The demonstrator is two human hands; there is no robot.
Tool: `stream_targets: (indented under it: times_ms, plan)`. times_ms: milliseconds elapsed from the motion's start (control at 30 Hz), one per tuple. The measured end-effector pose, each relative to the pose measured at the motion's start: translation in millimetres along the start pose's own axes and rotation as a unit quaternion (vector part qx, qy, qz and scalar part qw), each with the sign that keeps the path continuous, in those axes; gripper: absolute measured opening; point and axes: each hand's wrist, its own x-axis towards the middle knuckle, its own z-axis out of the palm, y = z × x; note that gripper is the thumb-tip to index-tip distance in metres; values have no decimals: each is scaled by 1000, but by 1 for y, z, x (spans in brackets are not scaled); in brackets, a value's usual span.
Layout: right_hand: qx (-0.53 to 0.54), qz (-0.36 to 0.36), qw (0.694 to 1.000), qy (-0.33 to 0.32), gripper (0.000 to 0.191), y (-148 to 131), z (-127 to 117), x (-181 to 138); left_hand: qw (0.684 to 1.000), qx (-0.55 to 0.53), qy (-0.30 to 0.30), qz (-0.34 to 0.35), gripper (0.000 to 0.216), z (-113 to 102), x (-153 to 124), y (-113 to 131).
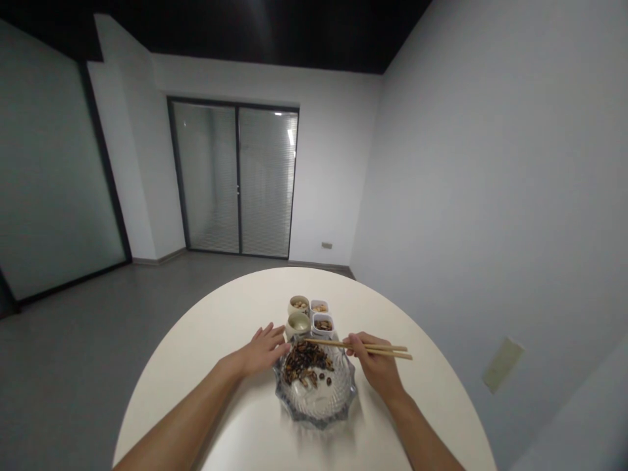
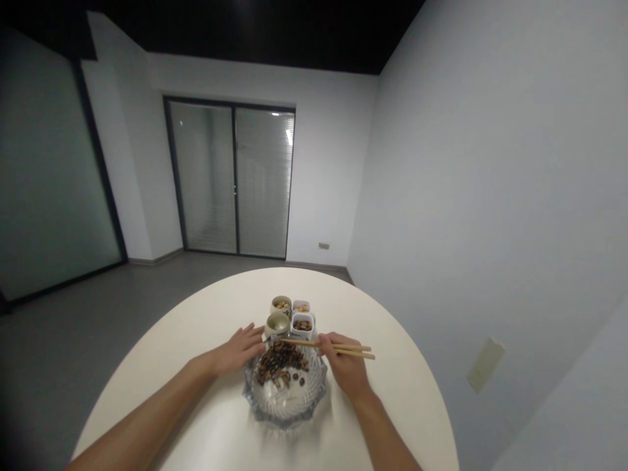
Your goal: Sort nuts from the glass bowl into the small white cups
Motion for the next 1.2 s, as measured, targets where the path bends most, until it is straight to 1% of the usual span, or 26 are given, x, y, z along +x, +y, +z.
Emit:
stream_targets:
  times_ms: [367,500,733,867,1200]
  plan:
    - [1,30,999,14,44,-1,1,1,1000,-3,-5,-9,57,-1,-1,3]
    - [1,41,999,30,47,-1,2,1,1000,-5,-5,-8,57,0,0,3]
    - [9,38,998,49,51,3,3,3,1000,-5,3,-6,57,3,1,0]
    - [12,42,998,47,52,5,3,4,1000,-1,1,-5,55,4,2,-3]
    - [-1,29,998,62,53,2,-1,4,1000,-1,-3,-7,58,3,0,-1]
